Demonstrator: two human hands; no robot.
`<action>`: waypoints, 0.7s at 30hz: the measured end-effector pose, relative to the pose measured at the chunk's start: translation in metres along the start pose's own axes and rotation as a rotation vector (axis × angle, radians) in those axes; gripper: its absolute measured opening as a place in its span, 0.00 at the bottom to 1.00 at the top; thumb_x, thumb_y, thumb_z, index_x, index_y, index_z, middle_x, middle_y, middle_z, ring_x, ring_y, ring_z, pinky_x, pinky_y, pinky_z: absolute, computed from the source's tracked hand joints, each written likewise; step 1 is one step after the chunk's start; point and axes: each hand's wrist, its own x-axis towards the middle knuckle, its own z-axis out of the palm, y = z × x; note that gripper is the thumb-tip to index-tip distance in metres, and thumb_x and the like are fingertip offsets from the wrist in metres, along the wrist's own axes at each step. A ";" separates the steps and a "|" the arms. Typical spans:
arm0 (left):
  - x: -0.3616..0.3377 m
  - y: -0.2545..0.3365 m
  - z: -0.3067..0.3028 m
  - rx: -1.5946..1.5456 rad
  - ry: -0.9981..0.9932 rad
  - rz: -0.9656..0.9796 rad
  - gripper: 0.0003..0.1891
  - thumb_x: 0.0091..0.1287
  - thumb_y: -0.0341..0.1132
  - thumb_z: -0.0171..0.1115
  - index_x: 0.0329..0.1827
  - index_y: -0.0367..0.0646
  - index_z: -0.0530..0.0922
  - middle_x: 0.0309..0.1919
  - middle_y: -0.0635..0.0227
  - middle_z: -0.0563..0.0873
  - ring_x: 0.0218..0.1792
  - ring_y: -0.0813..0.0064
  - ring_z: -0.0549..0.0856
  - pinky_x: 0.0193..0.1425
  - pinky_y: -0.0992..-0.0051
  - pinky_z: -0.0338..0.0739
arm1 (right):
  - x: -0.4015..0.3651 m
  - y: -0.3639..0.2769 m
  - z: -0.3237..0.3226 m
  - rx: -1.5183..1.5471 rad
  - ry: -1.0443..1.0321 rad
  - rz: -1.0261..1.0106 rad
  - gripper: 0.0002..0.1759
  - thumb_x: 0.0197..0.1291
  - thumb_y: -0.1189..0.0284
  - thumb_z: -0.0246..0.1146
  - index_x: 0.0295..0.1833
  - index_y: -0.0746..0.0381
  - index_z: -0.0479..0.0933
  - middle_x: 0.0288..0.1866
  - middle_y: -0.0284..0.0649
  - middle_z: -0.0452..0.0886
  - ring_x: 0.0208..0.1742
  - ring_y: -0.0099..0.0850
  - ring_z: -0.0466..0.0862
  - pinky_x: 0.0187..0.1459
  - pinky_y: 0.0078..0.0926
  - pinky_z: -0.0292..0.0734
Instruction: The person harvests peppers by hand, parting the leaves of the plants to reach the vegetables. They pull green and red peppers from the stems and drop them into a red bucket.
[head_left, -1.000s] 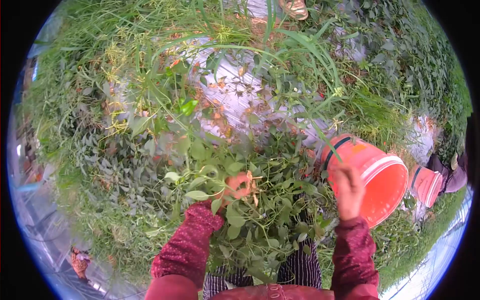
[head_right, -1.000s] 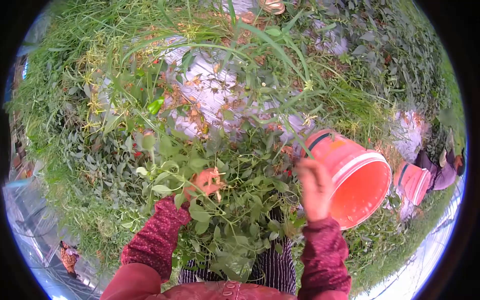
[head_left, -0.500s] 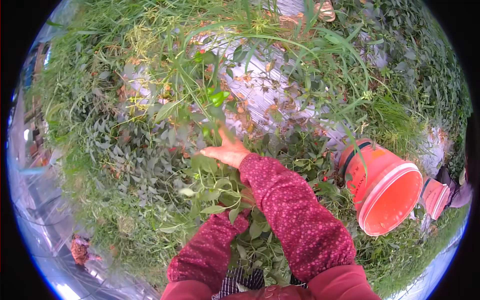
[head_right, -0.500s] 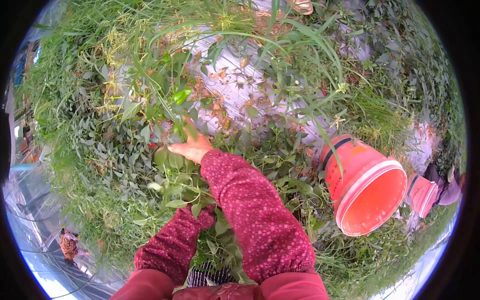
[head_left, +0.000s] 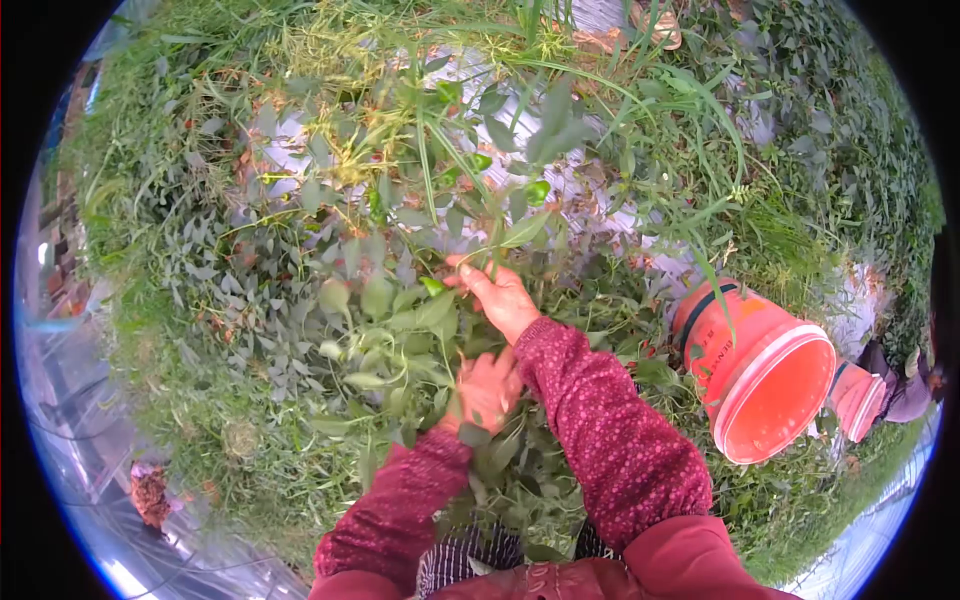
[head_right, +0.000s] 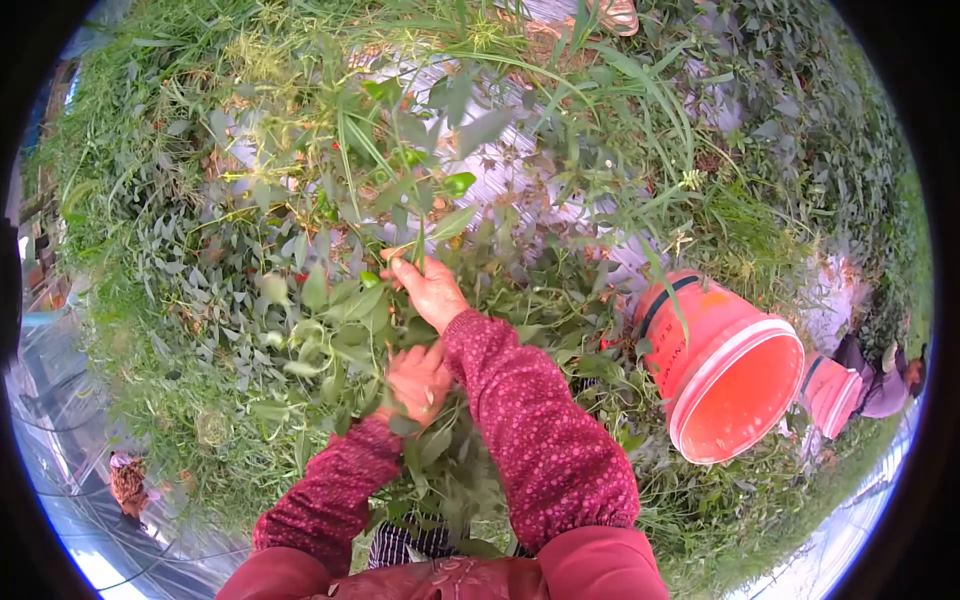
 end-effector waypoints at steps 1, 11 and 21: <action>-0.011 -0.003 0.003 -0.259 0.198 -0.102 0.18 0.53 0.39 0.61 0.48 0.48 0.79 0.50 0.62 0.77 0.50 0.65 0.77 0.50 0.68 0.75 | -0.001 0.001 -0.002 0.012 0.032 -0.025 0.15 0.69 0.63 0.53 0.56 0.54 0.77 0.42 0.30 0.83 0.35 0.15 0.73 0.36 0.16 0.68; -0.092 -0.018 -0.150 -0.886 -0.232 -0.087 0.18 0.52 0.25 0.60 0.48 0.41 0.78 0.39 0.57 0.84 0.41 0.59 0.84 0.39 0.70 0.81 | -0.025 0.028 -0.010 0.113 0.057 -0.143 0.14 0.69 0.68 0.52 0.55 0.60 0.76 0.40 0.33 0.82 0.39 0.19 0.75 0.45 0.21 0.72; 0.029 -0.079 -0.093 -0.313 0.000 -0.125 0.19 0.54 0.28 0.60 0.51 0.42 0.76 0.42 0.52 0.83 0.44 0.59 0.83 0.50 0.69 0.76 | -0.043 0.047 -0.016 -0.116 0.099 -0.137 0.13 0.68 0.66 0.53 0.53 0.58 0.76 0.40 0.31 0.81 0.42 0.21 0.76 0.47 0.25 0.73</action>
